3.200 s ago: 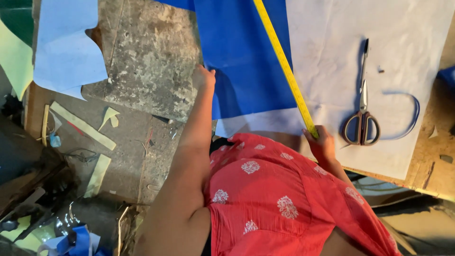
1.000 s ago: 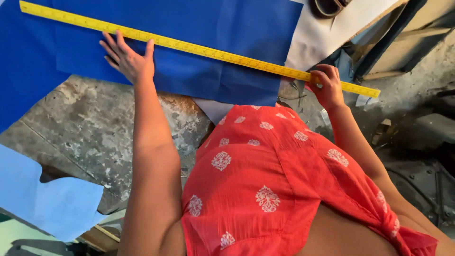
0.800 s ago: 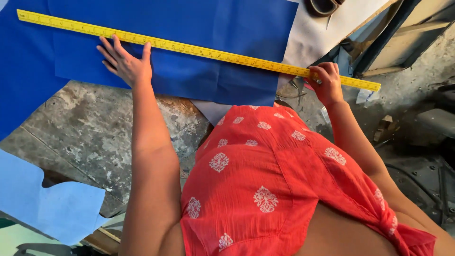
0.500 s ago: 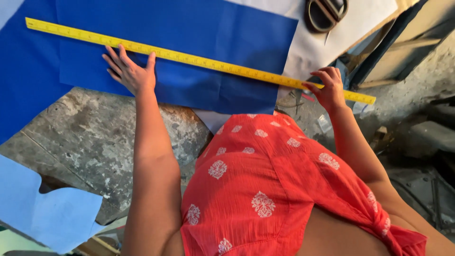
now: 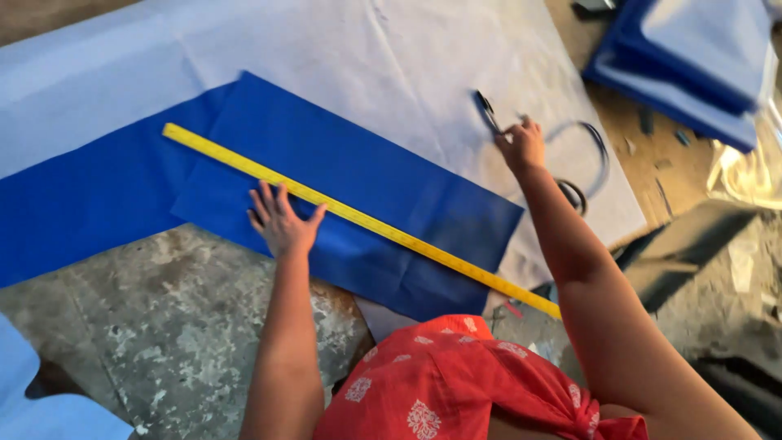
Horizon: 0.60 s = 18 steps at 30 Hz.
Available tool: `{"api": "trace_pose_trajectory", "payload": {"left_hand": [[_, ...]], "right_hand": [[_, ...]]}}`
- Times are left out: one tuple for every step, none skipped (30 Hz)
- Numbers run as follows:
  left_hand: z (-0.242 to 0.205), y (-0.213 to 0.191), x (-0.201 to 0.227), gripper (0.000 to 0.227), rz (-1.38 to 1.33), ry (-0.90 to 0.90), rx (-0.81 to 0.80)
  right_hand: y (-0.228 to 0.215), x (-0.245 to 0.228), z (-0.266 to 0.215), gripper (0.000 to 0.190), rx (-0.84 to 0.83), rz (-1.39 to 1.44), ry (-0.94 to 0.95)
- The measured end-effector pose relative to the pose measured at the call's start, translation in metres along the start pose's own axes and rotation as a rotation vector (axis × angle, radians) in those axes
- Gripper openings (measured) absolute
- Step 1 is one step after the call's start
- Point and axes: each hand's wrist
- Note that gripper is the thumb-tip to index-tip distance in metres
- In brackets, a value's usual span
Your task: The person measures and marks a large sheet of light blue fabric using a yellow ruler and a pen, then cuts the fabric with scissors. They also use a dark template to trace shapes onto a blue sheet of material.
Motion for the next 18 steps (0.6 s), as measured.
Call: {"api": "trace_pose_trajectory", "payload": {"left_hand": [[-0.002,-0.001,-0.001,0.097,-0.015,0.022,0.034],[-0.004,0.000,-0.002,0.097,-0.029,0.043,0.068],[-0.002,0.004,-0.005,0.097,-0.025,0.010,0.081],[0.000,0.010,-0.008,0.098,-0.042,0.032,0.111],[-0.002,0.013,-0.013,0.098,-0.050,0.053,0.133],[0.000,0.017,-0.011,0.098,-0.038,0.019,0.137],[0.000,0.017,-0.013,0.098,-0.075,0.027,0.127],[0.000,0.019,-0.015,0.097,-0.112,0.035,0.118],[-0.001,0.017,-0.017,0.097,-0.089,0.001,0.117],[-0.002,0.015,-0.017,0.102,-0.037,-0.018,0.025],[0.002,0.016,-0.015,0.107,0.006,-0.030,-0.064],[-0.003,0.014,-0.018,0.107,0.022,-0.058,-0.064],[-0.002,0.014,-0.017,0.107,0.014,-0.046,-0.040],[-0.001,0.014,-0.015,0.107,0.007,-0.035,-0.015],[-0.001,0.013,-0.015,0.107,0.017,-0.046,-0.016],[0.000,0.012,-0.014,0.107,0.025,-0.045,-0.030],[0.000,0.012,-0.013,0.107,0.031,-0.043,-0.046],[0.000,0.011,-0.015,0.107,0.039,-0.053,-0.049]], "right_hand": [[-0.001,-0.005,0.006,0.024,-0.109,-0.010,0.056],[-0.002,-0.009,0.012,0.015,-0.219,-0.023,0.110],[0.005,-0.016,0.028,0.015,-0.228,-0.017,0.076],[0.011,-0.023,0.044,0.014,-0.080,0.008,0.064],[0.019,-0.032,0.052,0.016,0.058,0.041,0.059],[0.017,-0.063,0.080,0.016,0.039,0.056,0.031],[0.018,-0.098,0.100,0.017,0.102,0.237,-0.043],[0.018,-0.133,0.120,0.021,0.163,0.420,-0.112],[0.016,-0.178,0.135,0.021,0.134,0.447,-0.127],[0.012,-0.223,0.150,0.017,0.005,0.749,-0.103],[0.007,-0.264,0.165,0.017,-0.124,1.043,-0.074],[0.019,-0.296,0.171,0.017,-0.149,1.061,-0.083],[0.028,-0.326,0.179,0.013,-0.198,1.135,-0.169],[0.036,-0.355,0.187,0.013,-0.247,1.209,-0.256],[0.043,-0.374,0.193,0.013,-0.258,1.220,-0.257],[0.049,-0.394,0.197,0.017,-0.321,1.248,-0.287],[0.055,-0.412,0.202,0.023,-0.384,1.274,-0.315],[0.061,-0.426,0.205,0.023,-0.393,1.283,-0.316]]}}
Point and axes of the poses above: each hand's wrist, its own z-axis towards the middle knuckle, its own y-axis out of the palm, x = y × z, and after that the axes turned 14 degrees about -y, right-handed
